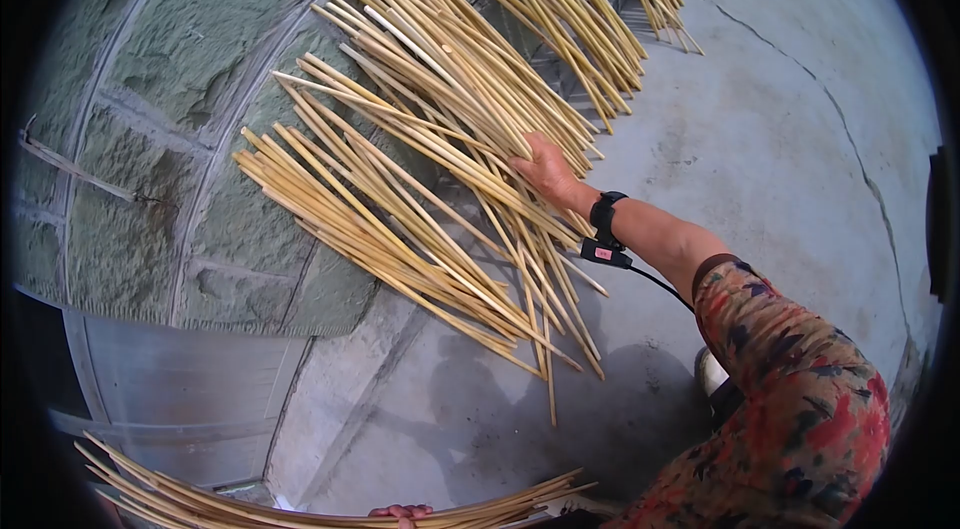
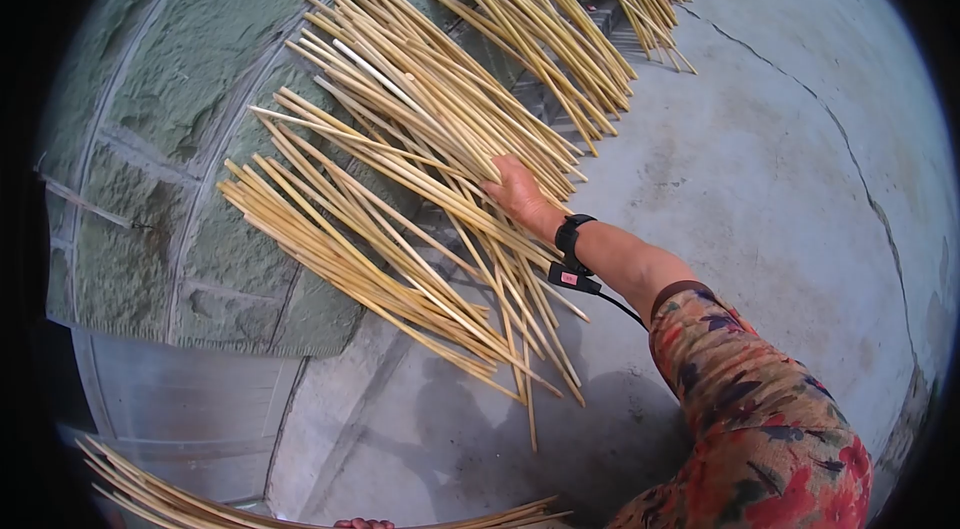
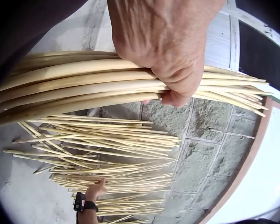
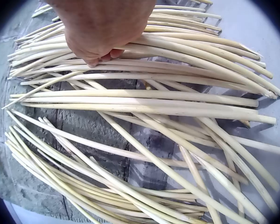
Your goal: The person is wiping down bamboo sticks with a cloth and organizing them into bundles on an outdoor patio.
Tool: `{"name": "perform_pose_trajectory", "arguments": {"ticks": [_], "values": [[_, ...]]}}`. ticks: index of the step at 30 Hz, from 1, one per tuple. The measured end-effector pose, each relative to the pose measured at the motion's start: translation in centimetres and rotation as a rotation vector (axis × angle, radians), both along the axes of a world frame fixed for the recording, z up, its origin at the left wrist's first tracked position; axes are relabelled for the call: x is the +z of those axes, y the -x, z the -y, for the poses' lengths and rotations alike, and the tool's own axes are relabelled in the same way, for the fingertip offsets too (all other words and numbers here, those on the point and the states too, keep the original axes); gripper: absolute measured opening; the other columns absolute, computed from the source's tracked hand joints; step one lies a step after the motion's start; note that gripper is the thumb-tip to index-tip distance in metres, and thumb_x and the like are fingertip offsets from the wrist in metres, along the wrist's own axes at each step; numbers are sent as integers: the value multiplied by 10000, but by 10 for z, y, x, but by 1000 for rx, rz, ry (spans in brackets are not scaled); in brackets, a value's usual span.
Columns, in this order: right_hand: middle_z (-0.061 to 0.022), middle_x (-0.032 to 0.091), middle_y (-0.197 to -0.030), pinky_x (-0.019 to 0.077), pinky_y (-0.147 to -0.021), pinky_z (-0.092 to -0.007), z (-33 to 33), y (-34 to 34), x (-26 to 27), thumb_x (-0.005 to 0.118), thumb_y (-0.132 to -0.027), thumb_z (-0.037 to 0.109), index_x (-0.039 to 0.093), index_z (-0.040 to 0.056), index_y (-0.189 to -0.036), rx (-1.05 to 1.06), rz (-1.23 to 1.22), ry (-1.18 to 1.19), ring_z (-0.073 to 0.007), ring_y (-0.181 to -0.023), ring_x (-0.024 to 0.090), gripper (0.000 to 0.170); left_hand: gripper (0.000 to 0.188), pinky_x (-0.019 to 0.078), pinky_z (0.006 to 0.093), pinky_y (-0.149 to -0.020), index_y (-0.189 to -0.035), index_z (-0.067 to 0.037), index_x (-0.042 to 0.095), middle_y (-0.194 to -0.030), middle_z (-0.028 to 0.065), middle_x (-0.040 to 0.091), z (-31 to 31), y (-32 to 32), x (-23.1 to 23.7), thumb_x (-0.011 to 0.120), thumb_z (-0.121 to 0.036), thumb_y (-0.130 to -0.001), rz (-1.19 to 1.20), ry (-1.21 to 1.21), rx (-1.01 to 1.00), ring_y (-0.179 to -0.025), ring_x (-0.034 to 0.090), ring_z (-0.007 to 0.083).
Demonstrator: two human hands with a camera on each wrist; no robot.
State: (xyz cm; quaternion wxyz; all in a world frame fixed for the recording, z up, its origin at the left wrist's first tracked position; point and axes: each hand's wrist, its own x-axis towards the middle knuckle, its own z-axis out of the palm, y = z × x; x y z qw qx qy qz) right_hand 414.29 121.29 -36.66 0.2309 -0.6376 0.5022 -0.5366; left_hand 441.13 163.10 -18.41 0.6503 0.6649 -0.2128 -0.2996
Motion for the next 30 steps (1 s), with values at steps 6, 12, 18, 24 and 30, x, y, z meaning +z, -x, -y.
{"name": "perform_pose_trajectory", "arguments": {"ticks": [6,12,18,24,30], "values": [[-176,553,-887,412,-779,-344,-1,5,4,594,-772,130,541,16,-1002,169,362,-184,-307,-855,528,261,265,421,317,-762,-975,-92,454,-858,61,511,0,1,3,629,-140,-782,11,-20,-2,-798,485,169],[-121,565,-866,420,-744,-301,-13,4,8,576,-815,144,539,18,-987,112,54,-64,-207,-789,530,216,241,417,299,-741,-954,-92,458,-839,47,500,1,3,5,626,-138,-788,17,-4,-12,-780,472,151],[-146,569,-890,427,-749,-325,-22,-7,13,575,-813,143,535,26,-1011,20,-127,-160,-273,-812,541,233,224,419,294,-736,-944,-88,458,-827,37,492,2,5,7,618,-120,-791,-2,12,-12,-768,468,137],[-158,571,-863,436,-707,-362,-12,-16,37,553,-817,178,528,72,-1001,23,156,0,-341,-812,538,214,204,420,288,-721,-925,-88,459,-807,28,491,2,5,7,613,-111,-794,-10,34,4,-752,465,128],[-177,586,-899,442,-712,-425,11,-39,47,559,-793,163,512,100,-1050,26,-72,46,-359,-839,551,269,206,422,287,-709,-912,-90,457,-787,25,495,6,4,9,619,-99,-785,3,39,-30,-720,475,134]]}}
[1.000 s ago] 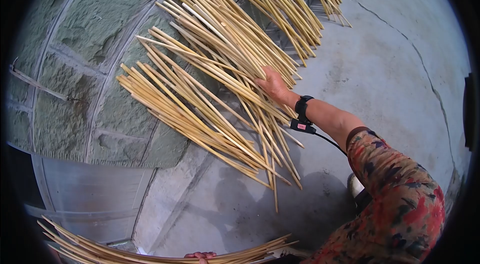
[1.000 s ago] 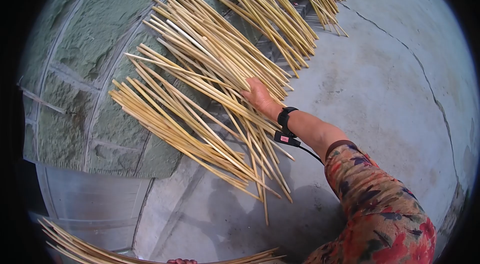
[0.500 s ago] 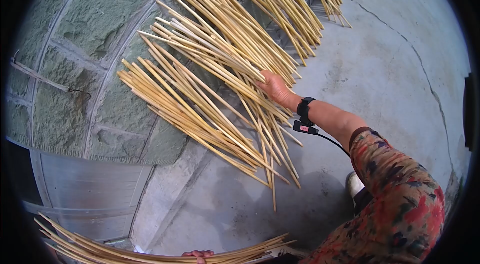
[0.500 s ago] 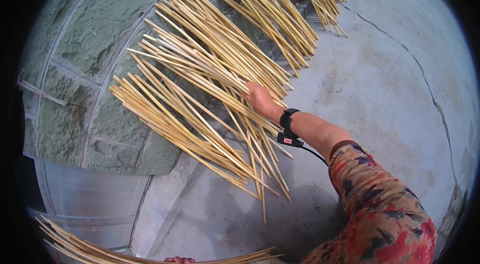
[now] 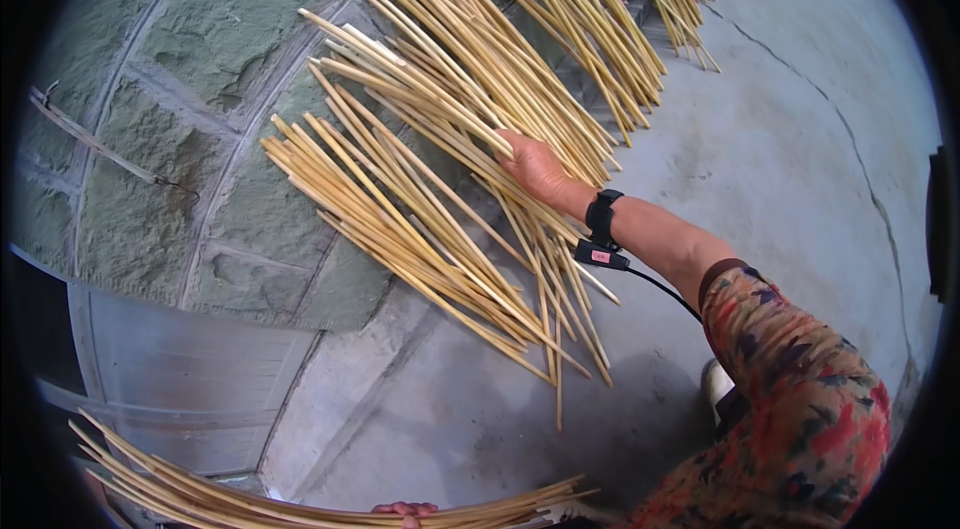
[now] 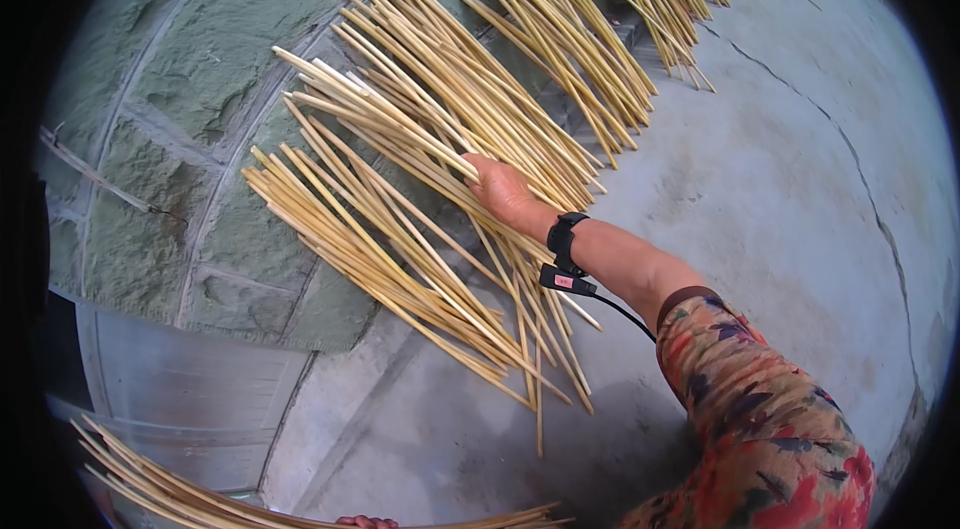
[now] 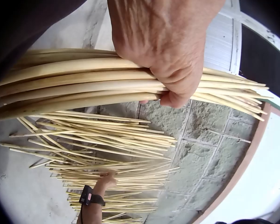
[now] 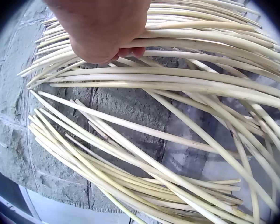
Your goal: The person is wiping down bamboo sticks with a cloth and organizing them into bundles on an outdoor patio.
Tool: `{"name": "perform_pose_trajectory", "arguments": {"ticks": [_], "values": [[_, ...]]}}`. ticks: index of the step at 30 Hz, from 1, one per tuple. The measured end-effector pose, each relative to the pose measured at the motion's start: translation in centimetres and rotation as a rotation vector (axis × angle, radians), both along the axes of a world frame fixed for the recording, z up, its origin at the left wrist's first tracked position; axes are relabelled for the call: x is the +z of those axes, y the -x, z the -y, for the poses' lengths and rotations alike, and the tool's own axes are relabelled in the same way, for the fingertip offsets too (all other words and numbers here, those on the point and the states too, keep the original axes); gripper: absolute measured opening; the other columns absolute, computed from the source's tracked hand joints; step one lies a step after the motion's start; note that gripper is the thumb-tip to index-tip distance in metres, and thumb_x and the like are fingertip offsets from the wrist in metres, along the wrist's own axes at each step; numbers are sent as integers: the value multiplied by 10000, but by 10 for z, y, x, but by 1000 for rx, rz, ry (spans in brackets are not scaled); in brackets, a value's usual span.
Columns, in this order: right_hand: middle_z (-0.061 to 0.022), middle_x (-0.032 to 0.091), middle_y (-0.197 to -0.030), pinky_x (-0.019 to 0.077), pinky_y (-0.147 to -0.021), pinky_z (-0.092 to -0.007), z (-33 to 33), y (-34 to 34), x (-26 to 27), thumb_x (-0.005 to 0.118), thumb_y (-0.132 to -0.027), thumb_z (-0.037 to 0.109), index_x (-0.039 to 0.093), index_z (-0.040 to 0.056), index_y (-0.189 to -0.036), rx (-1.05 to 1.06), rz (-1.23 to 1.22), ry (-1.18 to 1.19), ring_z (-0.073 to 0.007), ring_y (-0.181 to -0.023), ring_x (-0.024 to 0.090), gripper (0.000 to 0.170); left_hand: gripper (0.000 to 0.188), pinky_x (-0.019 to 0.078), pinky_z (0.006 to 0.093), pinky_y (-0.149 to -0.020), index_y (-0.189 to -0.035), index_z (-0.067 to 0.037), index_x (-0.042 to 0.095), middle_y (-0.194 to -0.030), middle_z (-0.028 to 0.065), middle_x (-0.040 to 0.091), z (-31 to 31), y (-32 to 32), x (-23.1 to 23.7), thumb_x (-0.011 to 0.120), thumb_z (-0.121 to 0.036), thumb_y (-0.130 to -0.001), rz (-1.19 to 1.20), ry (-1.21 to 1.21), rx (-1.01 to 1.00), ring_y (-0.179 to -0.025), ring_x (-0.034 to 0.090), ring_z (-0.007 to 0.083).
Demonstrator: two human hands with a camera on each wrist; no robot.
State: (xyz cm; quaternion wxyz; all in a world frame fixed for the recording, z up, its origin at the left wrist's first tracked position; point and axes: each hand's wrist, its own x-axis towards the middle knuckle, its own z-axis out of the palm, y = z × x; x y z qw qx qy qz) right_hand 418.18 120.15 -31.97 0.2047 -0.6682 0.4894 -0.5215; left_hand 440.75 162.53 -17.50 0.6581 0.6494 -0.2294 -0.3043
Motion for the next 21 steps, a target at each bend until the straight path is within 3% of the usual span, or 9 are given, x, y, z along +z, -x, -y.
{"name": "perform_pose_trajectory", "arguments": {"ticks": [7,13,16,20,21], "values": [[-197,587,-831,436,-690,-426,4,-4,6,568,-787,189,542,84,-1000,-101,-204,-248,-375,-803,551,239,240,425,293,-697,-919,-92,453,-800,27,515,0,2,4,635,-72,-764,-60,18,23,-719,480,141],[-189,582,-780,438,-680,-403,1,2,15,596,-773,218,572,51,-912,-85,-12,-99,-353,-755,558,219,241,424,297,-704,-920,-91,451,-802,27,514,-2,2,2,633,-72,-764,-57,24,20,-720,479,142],[-181,562,-781,433,-684,-398,-1,4,44,599,-779,230,569,53,-927,-81,-32,-41,-345,-744,544,232,240,421,296,-711,-919,-91,449,-804,26,508,-1,2,0,631,-73,-764,-68,7,24,-725,476,143],[-164,517,-767,423,-671,-402,-12,-1,88,562,-815,213,546,41,-870,-131,-116,215,-336,-726,516,181,227,416,296,-722,-912,-90,443,-801,26,495,-3,-1,-2,619,-63,-771,-104,32,16,-729,470,146],[-160,522,-763,421,-655,-408,-21,-3,100,566,-806,213,535,48,-857,-3,-41,217,-337,-727,521,175,227,416,296,-722,-912,-90,443,-801,26,495,-4,-2,-2,619,-63,-771,-104,29,18,-729,470,146]]}}
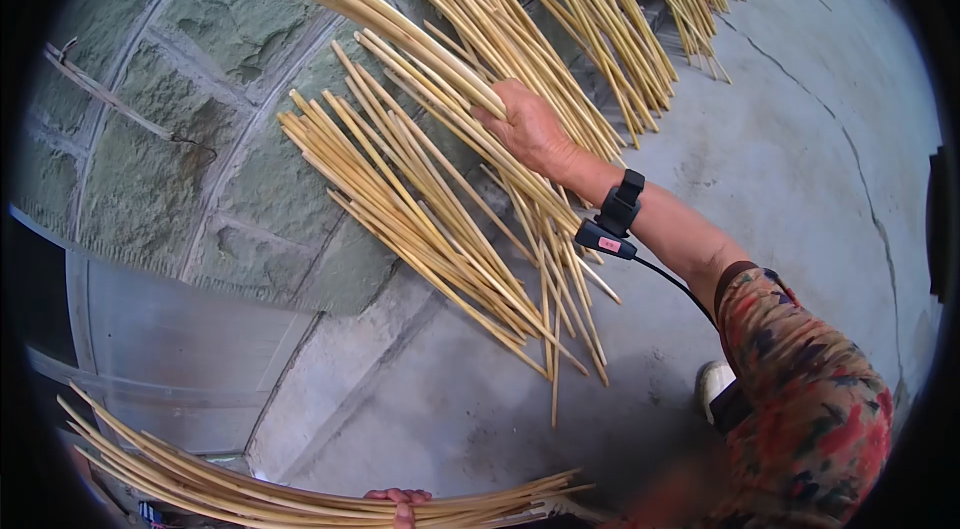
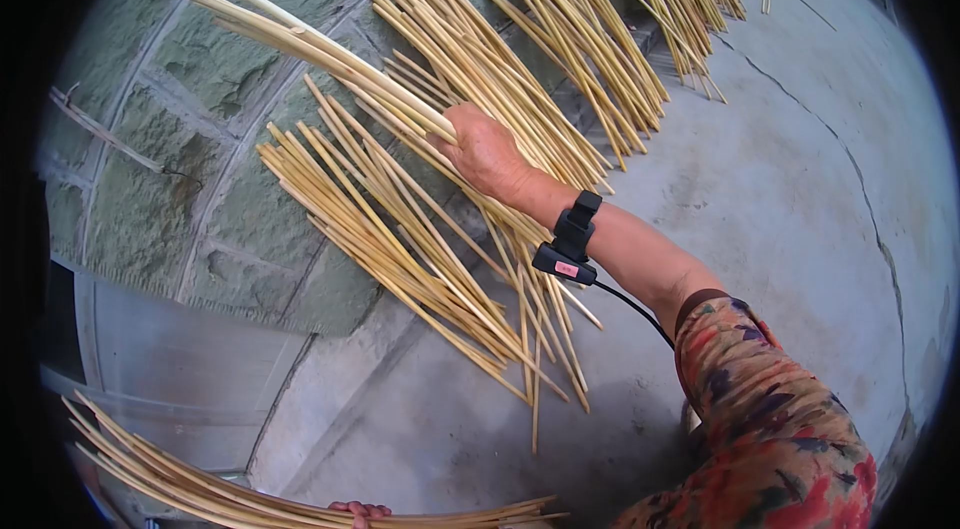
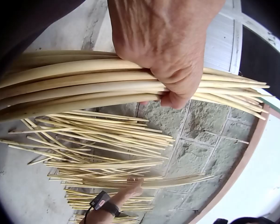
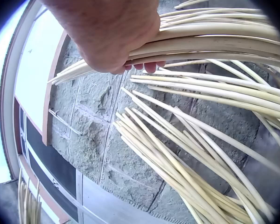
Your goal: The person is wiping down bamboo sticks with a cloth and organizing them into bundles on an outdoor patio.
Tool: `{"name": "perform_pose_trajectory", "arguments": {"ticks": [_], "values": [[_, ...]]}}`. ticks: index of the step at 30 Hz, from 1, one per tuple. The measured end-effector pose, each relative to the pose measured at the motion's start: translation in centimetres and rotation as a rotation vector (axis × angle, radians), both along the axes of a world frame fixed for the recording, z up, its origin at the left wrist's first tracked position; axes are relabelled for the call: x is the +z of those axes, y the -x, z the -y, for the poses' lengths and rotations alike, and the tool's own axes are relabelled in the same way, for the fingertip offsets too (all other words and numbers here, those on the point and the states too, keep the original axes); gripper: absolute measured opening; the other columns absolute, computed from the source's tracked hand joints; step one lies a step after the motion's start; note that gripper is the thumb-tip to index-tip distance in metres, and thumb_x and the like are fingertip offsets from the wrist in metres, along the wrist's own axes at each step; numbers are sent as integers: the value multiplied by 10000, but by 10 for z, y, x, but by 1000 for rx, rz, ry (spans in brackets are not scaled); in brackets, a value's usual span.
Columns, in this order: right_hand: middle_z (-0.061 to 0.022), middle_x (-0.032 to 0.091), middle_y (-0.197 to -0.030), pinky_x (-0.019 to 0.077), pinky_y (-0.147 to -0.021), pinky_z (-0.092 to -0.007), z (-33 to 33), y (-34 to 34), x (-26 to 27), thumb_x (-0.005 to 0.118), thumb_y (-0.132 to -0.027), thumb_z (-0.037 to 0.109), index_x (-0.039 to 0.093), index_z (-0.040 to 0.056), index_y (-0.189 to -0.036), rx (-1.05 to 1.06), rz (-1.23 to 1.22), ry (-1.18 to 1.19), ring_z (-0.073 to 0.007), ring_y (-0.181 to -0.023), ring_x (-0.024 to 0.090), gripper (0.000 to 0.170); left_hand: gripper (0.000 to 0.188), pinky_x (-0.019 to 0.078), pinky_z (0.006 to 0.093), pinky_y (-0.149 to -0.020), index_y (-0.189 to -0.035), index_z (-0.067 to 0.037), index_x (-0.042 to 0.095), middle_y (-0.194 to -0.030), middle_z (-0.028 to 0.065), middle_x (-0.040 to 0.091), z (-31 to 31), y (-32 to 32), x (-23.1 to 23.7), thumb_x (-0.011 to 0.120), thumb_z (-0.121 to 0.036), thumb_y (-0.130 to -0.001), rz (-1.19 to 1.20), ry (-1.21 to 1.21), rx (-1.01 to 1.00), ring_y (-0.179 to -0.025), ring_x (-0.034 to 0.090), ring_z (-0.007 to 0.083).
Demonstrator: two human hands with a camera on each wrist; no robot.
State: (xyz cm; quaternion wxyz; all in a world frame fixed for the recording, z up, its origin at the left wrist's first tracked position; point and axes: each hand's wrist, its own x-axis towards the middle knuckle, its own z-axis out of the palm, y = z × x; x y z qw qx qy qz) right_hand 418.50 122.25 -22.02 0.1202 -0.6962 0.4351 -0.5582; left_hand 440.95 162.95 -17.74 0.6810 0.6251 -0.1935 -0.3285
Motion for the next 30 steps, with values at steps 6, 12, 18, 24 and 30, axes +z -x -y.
{"name": "perform_pose_trajectory", "arguments": {"ticks": [6,12,18,24,30], "values": [[-153,543,-736,426,-619,-388,-103,-50,36,566,-802,162,472,32,-893,768,72,-200,-334,-720,552,185,203,430,345,-770,-926,-88,458,-804,57,548,7,4,-5,604,-90,-785,108,-33,-38,-773,525,186],[-168,507,-784,417,-659,-370,-221,-117,19,537,-830,258,452,-36,-889,1341,309,-616,-285,-718,547,311,258,383,427,-898,-1014,-41,474,-976,111,536,21,15,-16,575,-155,-806,4,-29,-97,-953,506,237],[-132,385,-861,399,-732,-339,-271,-149,22,508,-845,265,438,-42,-879,1304,496,-537,-262,-801,508,317,393,350,382,-931,-1158,-20,402,-1119,111,437,18,20,-13,476,-232,-835,-9,-140,-16,-1058,423,253],[-151,454,-933,363,-766,-353,-272,-142,23,473,-858,264,381,-10,-1014,1276,440,-613,-277,-821,475,328,433,379,393,-879,-1130,-30,431,-1092,135,456,17,25,-18,532,-281,-792,-84,-178,26,-1022,445,255],[-138,532,-824,297,-783,-332,-272,-146,27,497,-831,360,346,-11,-1104,1204,222,-313,-254,-778,489,484,355,399,402,-811,-1045,43,475,-984,177,530,12,32,-10,571,-156,-767,568,-345,-139,-920,510,259]]}}
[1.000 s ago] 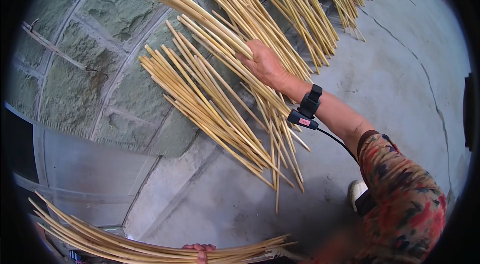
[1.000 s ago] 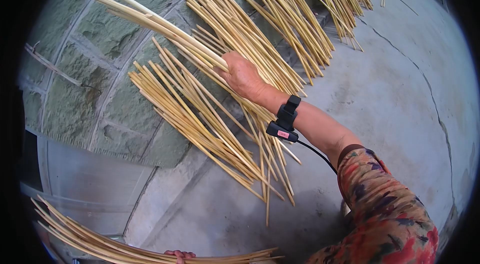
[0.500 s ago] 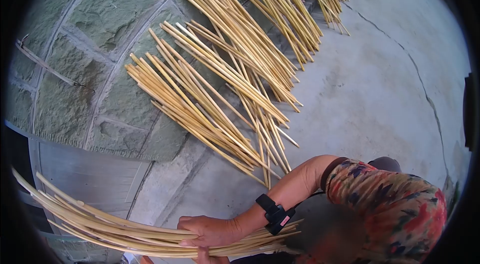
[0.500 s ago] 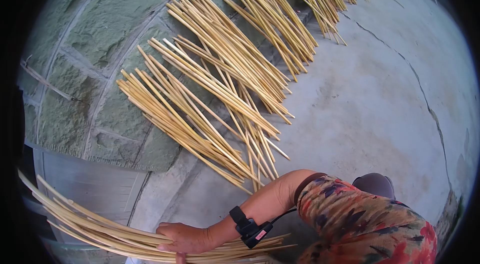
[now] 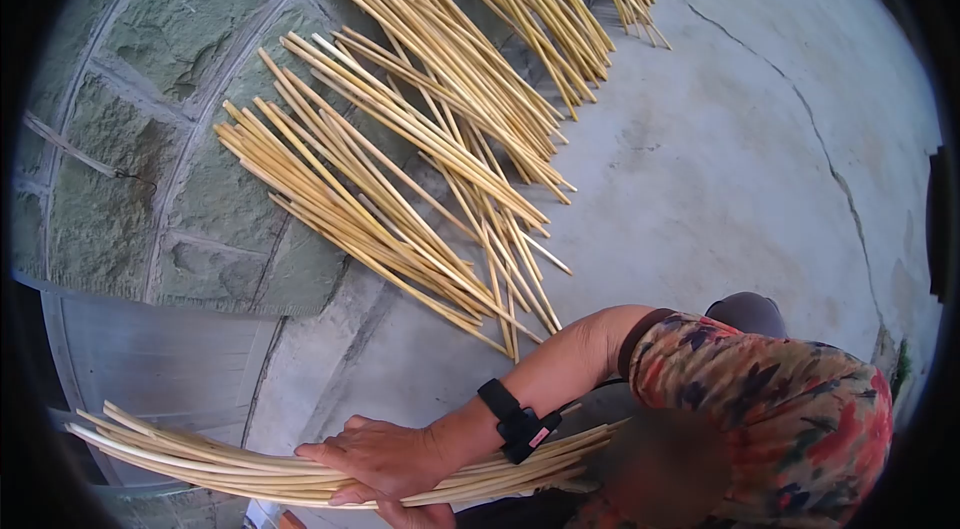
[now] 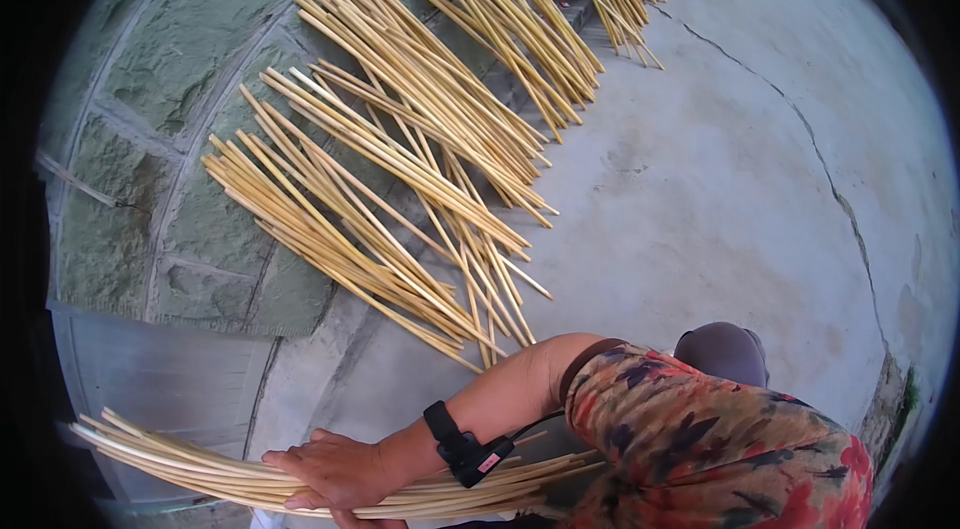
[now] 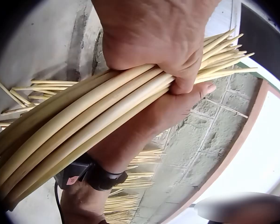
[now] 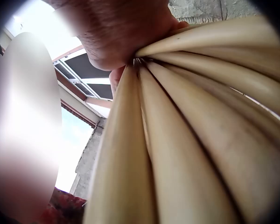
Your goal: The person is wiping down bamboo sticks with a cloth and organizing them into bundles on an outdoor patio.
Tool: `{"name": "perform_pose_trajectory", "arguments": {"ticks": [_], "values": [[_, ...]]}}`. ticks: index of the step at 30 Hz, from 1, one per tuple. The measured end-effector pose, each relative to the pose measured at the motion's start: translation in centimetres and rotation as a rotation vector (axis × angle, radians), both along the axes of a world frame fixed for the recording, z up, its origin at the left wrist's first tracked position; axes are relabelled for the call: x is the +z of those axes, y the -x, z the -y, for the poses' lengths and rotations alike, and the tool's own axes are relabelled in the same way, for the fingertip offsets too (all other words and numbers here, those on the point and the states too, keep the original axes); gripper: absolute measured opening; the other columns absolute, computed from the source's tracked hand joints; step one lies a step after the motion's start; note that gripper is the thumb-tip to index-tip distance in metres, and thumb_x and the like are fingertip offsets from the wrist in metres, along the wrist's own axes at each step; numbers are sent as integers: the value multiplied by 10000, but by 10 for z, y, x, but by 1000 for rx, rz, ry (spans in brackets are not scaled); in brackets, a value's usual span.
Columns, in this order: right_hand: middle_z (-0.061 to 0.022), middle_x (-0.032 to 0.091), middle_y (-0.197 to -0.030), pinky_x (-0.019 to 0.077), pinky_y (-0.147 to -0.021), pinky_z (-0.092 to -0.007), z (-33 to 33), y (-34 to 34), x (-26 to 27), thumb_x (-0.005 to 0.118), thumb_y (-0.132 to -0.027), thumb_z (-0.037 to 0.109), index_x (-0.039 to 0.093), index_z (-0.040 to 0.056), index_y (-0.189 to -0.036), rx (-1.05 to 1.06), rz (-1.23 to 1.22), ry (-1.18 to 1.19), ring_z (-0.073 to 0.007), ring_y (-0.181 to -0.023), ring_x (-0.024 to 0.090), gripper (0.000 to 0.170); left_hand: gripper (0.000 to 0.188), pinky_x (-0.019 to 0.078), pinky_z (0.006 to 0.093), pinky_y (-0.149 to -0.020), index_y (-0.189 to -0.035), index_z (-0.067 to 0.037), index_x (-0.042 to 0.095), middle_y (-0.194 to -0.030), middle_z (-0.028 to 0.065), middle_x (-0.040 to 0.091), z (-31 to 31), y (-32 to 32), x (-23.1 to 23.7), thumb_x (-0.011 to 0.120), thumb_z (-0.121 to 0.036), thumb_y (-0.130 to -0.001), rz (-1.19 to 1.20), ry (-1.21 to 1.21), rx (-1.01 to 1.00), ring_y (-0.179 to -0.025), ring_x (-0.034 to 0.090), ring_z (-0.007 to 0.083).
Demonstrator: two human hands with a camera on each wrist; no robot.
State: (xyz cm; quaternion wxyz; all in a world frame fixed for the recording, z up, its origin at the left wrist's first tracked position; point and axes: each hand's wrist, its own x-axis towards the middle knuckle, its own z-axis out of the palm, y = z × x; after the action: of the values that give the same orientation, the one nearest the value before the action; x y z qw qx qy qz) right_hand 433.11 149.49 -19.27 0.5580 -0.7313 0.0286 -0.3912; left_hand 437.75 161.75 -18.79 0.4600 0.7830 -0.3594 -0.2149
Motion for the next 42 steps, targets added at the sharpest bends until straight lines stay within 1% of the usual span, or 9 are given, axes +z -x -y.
{"name": "perform_pose_trajectory", "arguments": {"ticks": [7,18,20,24,25,28,38,40,42], "values": [[-148,538,-776,298,-797,-344,17,15,17,604,-736,395,255,-82,-1221,46,-254,368,-278,-723,506,764,383,381,377,-851,-1087,26,459,-1013,170,517,-13,-15,-17,529,-219,-801,34,13,-48,-952,488,274],[-149,506,-956,381,-777,-389,38,39,10,527,-819,362,285,12,-1238,315,-260,-32,-315,-876,508,597,335,375,369,-869,-1116,-7,437,-1010,140,505,1,0,7,450,-213,-852,210,239,-80,-954,476,262],[-136,490,-977,402,-774,-390,84,57,-11,501,-847,304,379,26,-1163,-122,-39,373,-307,-878,503,438,282,381,379,-866,-1117,-43,423,-972,101,493,5,2,17,393,-184,-875,-963,582,-68,-924,473,238],[-118,536,-877,444,-688,-345,214,129,-52,572,-792,143,496,51,-1000,-904,-185,92,-264,-784,541,240,254,389,390,-871,-1085,-57,430,-916,82,484,1,-4,21,404,-193,-872,-1015,636,6,-856,474,218],[-95,525,-876,446,-663,-286,243,151,-71,572,-803,117,498,26,-989,-1069,-255,96,-176,-722,524,220,254,389,390,-871,-1085,-57,430,-916,82,484,1,-5,21,404,-193,-872,-1016,634,7,-856,474,218],[-136,541,-876,439,-711,-364,287,198,-129,606,-754,163,499,28,-965,-1471,-429,103,-292,-784,541,272,264,389,393,-877,-1101,-55,427,-948,89,494,-1,-12,20,391,-191,-878,-1026,657,-100,-878,479,217],[-171,538,-851,428,-673,-447,272,189,-149,504,-796,174,458,32,-789,-1114,-792,101,-377,-790,520,149,387,396,391,-935,-1256,-42,309,-1094,109,461,-7,-18,5,374,-146,-889,-895,601,-95,-1003,468,239],[-185,529,-865,434,-678,-453,269,179,-153,500,-793,161,455,26,-834,-1087,-753,181,-381,-790,529,148,403,397,384,-938,-1259,-35,292,-1095,116,448,-7,-15,4,399,-99,-875,-466,406,-54,-1012,463,245],[-200,505,-868,455,-651,-451,261,170,-148,478,-796,124,433,19,-872,-1032,-755,244,-385,-769,538,137,432,399,377,-939,-1263,-30,278,-1107,121,439,-5,-17,5,426,-75,-859,-646,477,-53,-1023,458,246]]}}
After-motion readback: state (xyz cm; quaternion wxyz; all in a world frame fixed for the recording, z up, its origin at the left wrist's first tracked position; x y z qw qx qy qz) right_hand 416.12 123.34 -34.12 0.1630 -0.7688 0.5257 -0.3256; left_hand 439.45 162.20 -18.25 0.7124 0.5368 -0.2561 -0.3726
